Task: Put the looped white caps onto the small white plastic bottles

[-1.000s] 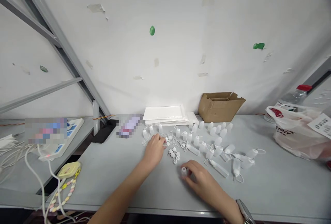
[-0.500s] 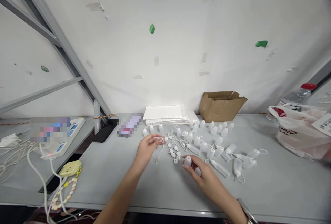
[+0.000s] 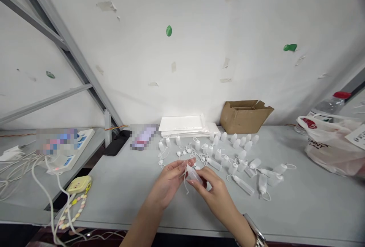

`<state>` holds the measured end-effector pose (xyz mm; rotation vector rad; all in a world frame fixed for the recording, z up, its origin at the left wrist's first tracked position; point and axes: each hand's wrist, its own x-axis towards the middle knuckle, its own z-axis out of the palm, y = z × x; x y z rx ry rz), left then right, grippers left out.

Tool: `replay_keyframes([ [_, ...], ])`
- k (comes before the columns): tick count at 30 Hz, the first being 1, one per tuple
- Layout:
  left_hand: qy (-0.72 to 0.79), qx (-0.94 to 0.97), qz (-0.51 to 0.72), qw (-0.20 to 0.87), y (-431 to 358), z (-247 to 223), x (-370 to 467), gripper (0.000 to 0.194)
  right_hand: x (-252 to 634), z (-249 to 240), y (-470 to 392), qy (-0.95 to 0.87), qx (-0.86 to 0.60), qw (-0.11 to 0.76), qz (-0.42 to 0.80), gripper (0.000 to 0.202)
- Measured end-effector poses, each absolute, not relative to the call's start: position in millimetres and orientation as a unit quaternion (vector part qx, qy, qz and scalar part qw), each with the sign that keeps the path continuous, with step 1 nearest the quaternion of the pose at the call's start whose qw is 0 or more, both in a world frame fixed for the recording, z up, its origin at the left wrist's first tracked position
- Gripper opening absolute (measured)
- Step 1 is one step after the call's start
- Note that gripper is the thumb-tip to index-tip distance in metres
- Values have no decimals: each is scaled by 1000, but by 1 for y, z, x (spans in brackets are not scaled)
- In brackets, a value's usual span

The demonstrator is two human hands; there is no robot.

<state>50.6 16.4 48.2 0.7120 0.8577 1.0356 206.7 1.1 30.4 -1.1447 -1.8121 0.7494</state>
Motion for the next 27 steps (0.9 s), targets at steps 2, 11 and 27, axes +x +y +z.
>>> replay_keyframes([
  [2,407,336,465,711,15,49,54,27,206,29,1,-724,-456,427,292,21],
  [11,474,379,515,605,12,41,58,26,200,20,1,-712,-475,456,244,32],
  [27,421,257,494,716,2,46,65,27,192,2,-11,-755,-411,509,58,29],
])
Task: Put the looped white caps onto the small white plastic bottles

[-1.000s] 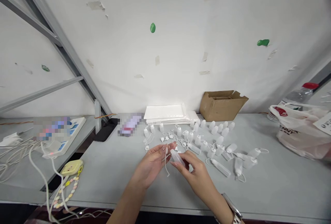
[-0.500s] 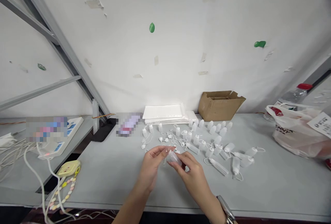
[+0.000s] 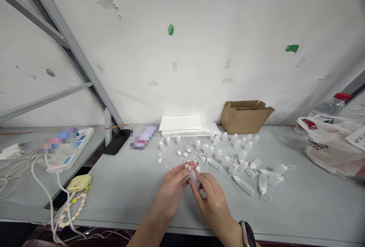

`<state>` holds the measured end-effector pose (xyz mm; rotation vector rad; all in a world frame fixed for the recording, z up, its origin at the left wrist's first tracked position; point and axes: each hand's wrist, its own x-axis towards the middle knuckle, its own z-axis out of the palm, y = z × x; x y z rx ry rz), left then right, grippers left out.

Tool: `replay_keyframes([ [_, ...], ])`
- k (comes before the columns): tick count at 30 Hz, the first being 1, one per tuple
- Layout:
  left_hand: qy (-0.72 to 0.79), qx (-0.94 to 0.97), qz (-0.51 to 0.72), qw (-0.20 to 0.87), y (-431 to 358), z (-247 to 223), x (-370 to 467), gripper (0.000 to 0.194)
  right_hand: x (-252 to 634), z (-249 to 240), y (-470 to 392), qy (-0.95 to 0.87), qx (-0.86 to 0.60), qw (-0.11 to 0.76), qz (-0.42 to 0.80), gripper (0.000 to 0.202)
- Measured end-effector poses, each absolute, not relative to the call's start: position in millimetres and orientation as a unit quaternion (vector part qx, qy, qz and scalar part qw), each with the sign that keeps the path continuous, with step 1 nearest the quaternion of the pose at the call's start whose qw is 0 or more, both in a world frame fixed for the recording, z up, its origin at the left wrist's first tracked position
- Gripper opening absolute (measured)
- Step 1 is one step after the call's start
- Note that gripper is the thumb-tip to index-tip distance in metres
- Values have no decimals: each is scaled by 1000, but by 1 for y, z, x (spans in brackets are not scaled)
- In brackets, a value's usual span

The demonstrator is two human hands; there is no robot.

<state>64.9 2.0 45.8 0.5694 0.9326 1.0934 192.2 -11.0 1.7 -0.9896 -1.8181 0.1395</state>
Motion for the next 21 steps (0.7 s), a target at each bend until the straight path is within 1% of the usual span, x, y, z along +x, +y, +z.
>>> replay_keyframes([
  [3,426,266,501,705,1,45,64,29,191,2,-9,-763,-410,498,30,31],
  [6,422,284,510,694,2,46,63,27,190,3,-9,-764,-400,506,27,30],
  [9,414,296,510,694,3,45,63,25,188,4,-10,-745,-397,530,80,24],
  [11,407,303,505,699,3,43,62,26,188,6,-10,-706,-421,538,186,16],
  [12,404,307,503,700,3,42,62,27,187,9,-9,-674,-438,532,265,15],
  [14,399,315,500,701,3,40,60,28,187,14,-7,-584,-454,499,452,22],
  [16,397,323,495,703,4,40,58,28,188,20,-3,-482,-415,459,621,31],
  [17,395,328,490,704,4,41,57,28,188,23,-1,-439,-380,444,683,34],
  [19,394,339,479,707,5,44,53,29,190,27,3,-383,-316,427,756,37],
  [21,399,356,470,702,5,48,50,32,191,29,4,-368,-286,414,782,38],
])
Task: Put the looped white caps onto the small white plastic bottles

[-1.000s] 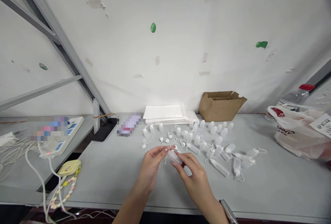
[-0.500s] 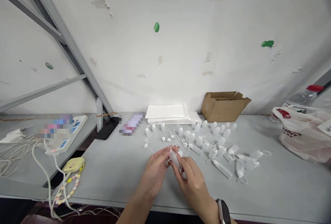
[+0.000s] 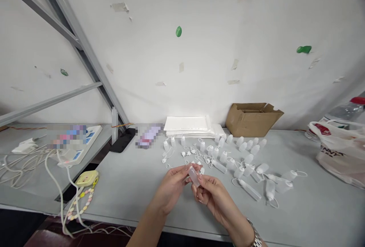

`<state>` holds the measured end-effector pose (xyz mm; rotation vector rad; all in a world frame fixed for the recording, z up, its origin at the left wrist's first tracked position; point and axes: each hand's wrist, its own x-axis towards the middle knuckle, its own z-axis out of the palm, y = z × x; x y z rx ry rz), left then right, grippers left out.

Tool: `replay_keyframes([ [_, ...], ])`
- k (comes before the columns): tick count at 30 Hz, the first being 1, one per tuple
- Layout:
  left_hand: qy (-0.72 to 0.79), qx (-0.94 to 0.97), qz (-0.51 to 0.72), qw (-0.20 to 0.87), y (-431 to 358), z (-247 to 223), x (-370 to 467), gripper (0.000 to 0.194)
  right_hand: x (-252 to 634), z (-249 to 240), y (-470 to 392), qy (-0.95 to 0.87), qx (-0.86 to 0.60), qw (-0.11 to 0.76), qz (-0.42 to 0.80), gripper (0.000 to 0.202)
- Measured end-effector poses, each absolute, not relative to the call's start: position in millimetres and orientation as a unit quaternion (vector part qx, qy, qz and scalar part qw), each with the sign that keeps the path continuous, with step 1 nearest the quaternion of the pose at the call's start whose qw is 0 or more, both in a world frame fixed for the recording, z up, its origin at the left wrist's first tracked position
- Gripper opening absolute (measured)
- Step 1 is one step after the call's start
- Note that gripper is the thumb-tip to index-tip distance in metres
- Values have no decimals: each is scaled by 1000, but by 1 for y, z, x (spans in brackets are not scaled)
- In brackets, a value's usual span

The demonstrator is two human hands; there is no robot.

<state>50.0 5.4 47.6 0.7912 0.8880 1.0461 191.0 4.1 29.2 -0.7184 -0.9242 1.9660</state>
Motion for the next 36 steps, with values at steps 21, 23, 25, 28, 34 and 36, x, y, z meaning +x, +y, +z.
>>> replay_keyframes([
  [21,393,370,486,687,6,50,39,31,190,40,-2,-377,-287,408,781,36],
  [23,398,378,486,680,6,49,37,32,189,40,-3,-370,-285,405,786,36],
  [25,405,375,488,676,5,48,40,35,187,39,-4,-364,-281,412,787,36],
  [28,425,372,501,656,3,45,47,37,186,38,-4,-354,-281,429,782,34],
  [34,433,394,504,635,-1,43,52,32,183,31,-4,-363,-318,468,741,35],
  [36,432,390,497,644,0,44,50,33,182,31,-4,-369,-319,469,736,35],
])
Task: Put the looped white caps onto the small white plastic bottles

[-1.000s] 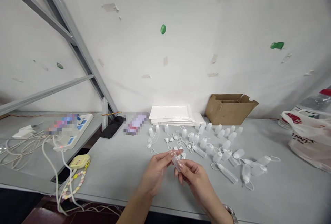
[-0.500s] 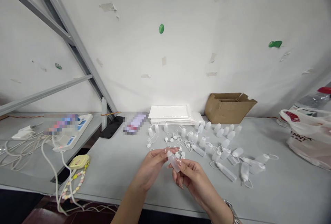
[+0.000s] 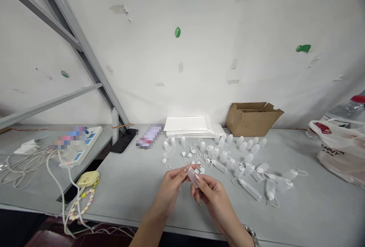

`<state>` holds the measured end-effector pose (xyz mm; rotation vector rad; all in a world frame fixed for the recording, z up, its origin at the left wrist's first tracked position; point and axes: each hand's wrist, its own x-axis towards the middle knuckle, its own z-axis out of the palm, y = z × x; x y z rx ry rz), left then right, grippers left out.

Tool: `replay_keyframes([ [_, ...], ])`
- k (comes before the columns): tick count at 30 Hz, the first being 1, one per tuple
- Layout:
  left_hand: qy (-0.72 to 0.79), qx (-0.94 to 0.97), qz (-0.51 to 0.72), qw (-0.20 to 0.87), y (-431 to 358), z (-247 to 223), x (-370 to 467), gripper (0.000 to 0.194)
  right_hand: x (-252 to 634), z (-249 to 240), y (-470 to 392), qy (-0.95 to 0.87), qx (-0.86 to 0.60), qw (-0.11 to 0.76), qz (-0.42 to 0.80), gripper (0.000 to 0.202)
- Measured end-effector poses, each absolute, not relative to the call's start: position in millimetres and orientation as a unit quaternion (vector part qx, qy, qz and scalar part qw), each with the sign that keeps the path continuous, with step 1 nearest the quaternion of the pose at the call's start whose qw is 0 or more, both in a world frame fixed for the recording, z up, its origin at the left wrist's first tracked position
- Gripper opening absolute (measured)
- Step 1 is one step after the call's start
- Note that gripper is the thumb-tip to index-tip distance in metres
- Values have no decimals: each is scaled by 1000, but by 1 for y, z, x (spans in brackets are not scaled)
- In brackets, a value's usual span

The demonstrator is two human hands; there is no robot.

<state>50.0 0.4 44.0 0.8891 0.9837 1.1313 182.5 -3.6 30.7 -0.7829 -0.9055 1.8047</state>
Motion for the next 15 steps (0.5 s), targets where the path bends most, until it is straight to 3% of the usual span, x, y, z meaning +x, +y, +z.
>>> replay_keyframes([
  [8,391,356,495,690,2,45,49,35,184,35,-3,-323,-247,433,805,32],
  [12,429,435,472,635,0,40,51,38,187,32,-4,-322,-267,437,797,36],
  [15,486,571,416,515,12,29,43,41,194,30,-3,-332,-291,445,779,37],
])
